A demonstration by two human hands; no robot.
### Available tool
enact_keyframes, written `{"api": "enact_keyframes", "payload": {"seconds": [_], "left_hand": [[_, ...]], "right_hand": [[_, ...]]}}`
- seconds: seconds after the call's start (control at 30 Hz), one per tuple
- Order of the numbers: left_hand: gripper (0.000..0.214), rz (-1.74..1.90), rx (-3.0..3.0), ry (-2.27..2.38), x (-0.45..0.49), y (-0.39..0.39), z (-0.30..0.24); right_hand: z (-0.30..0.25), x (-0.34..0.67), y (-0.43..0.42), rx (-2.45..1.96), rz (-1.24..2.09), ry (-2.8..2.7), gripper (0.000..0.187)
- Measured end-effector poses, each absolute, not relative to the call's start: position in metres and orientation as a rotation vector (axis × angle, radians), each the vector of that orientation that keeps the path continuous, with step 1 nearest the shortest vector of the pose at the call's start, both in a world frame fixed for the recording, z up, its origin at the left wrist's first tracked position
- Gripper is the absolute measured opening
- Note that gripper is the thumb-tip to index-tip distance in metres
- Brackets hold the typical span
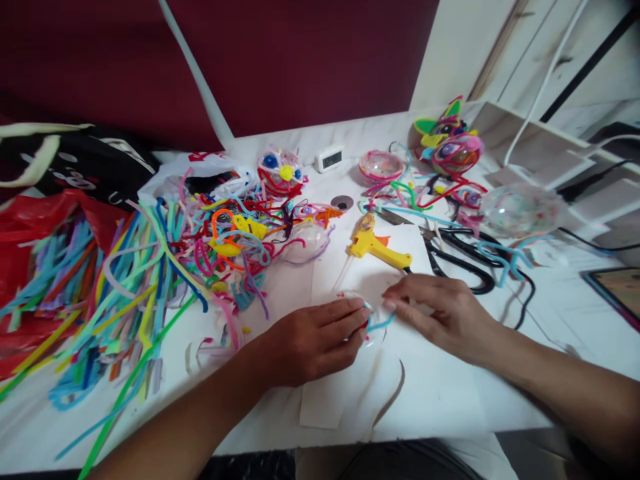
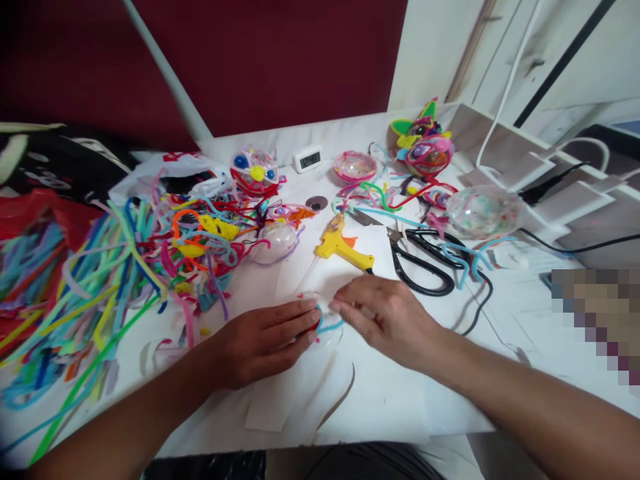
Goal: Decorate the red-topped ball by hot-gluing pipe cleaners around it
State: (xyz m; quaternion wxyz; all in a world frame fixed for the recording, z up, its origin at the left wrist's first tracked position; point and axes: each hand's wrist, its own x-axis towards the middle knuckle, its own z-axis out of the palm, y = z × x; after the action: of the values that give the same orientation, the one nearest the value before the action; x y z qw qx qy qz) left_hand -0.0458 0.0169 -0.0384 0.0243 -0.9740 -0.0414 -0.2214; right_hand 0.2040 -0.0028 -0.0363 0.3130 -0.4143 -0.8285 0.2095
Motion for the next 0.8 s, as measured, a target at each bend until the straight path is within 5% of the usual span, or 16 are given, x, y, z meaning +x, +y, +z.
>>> {"api": "enact_keyframes", "payload": {"seconds": [0.17, 0.8], "left_hand": [[0.015, -0.701, -3.011, -0.113, -0.048, 0.018, -0.044], [0.021, -0.687, -3.052, -0.078, -0.051, 0.015, -0.051]], "right_hand": [[-0.038, 0.224, 0.02, -1.286, -0.053, -2.348, 0.023], [-0.03, 0.169, 0.071, -1.875, 0.008, -2.558, 0.057]]}}
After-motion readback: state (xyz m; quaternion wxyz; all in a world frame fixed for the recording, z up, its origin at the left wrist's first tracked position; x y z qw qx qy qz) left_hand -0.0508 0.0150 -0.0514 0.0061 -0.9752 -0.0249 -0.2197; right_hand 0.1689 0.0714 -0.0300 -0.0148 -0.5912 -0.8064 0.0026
